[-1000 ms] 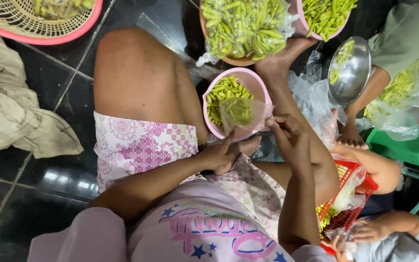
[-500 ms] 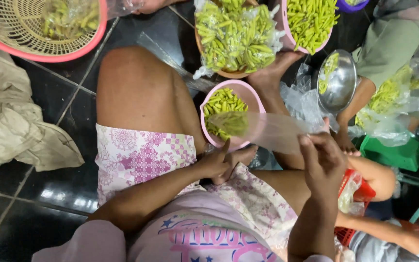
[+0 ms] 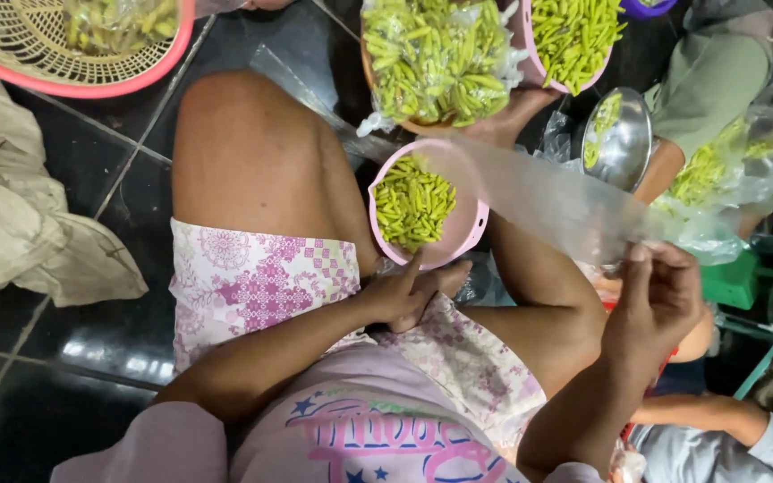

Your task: The person sorts green chilies by hand from bowls and baskets into plastic bags while sitting on the floor.

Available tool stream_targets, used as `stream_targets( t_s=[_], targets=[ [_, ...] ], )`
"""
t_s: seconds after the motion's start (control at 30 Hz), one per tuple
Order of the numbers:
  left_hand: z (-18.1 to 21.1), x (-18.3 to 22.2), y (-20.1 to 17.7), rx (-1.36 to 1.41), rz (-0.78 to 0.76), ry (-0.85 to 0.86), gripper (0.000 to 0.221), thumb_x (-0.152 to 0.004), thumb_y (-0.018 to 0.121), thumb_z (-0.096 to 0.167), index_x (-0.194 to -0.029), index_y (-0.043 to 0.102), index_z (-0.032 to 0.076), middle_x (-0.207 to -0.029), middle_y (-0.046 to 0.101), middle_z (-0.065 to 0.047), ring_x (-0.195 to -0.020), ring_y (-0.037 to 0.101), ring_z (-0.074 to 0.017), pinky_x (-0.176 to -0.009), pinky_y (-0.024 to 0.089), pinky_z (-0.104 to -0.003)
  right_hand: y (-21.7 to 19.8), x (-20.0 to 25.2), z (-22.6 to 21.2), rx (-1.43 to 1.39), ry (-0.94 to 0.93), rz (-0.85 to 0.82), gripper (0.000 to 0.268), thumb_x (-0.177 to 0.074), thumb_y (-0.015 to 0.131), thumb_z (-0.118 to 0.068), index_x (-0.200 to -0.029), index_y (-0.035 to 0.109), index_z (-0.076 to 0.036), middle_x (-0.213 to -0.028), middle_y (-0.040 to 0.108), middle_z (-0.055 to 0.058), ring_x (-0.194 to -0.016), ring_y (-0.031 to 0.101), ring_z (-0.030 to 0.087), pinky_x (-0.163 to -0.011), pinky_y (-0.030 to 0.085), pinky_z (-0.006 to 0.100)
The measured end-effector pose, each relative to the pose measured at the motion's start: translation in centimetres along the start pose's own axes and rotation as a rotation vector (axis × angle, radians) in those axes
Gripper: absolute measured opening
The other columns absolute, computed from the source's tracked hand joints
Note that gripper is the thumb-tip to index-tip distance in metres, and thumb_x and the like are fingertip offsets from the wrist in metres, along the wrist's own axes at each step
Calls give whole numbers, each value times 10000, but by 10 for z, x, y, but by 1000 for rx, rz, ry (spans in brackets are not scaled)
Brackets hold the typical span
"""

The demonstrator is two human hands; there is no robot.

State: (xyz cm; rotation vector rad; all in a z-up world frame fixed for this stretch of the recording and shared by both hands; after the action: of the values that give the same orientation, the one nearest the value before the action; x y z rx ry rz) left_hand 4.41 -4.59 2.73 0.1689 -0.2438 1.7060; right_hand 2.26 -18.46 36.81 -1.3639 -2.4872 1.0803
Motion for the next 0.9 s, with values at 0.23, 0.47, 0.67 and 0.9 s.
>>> stream_targets(
  t_s=[0.23, 0.47, 0.67, 0.9],
  targets=[
    [-3, 0, -6, -24, -30, -70, 827, -989, 370, 471, -1618, 49, 39, -1322, 618, -280, -1127, 660, -422, -913, 521, -483, 17, 1, -52, -152, -447, 84, 225, -1140, 435, 129, -1245, 437, -71, -1319, 548, 142, -1295, 565, 259, -1207, 475, 402],
    [-42, -14, 31, -133, -75, -162, 824, -948, 396, 512, -1638, 31, 249, -1279, 662, -220, -1195, 651, -381, -993, 502, -499, 146, 15, -39, -174, -473, 98, 250, -911, 462, 174, -833, 548, -47, -1102, 686, 194, -1105, 620, 224, -948, 468, 292],
    [-56, -18, 44, -270, -109, -245, 812, -916, 401, 625, -1633, 104, 388, -1289, 683, -129, -1259, 634, -300, -1046, 484, -487, 271, 18, 13, -486, -168, -360, 238, -1002, 532, 121, -1031, 717, -27, -1261, 681, 162, -1223, 608, 222, -1064, 472, 392],
    [-80, -24, 62, -169, -78, -186, 675, -974, 386, 506, -1546, 395, 146, -1212, 714, -214, -1207, 662, -401, -1047, 476, -529, 294, 34, -18, -387, -223, -551, 250, -969, 648, 55, -1181, 746, -36, -1259, 678, 177, -1222, 653, 311, -1054, 516, 421]
  ],
)
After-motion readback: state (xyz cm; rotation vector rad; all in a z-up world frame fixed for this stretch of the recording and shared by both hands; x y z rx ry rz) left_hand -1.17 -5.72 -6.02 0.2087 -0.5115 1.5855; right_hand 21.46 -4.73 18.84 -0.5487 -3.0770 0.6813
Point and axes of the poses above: each hand's wrist, its own x-axis away from the middle knuckle, its own y-axis out of the palm, z = x × y, the point moved 8 cm from there along -x, towards the middle knuckle
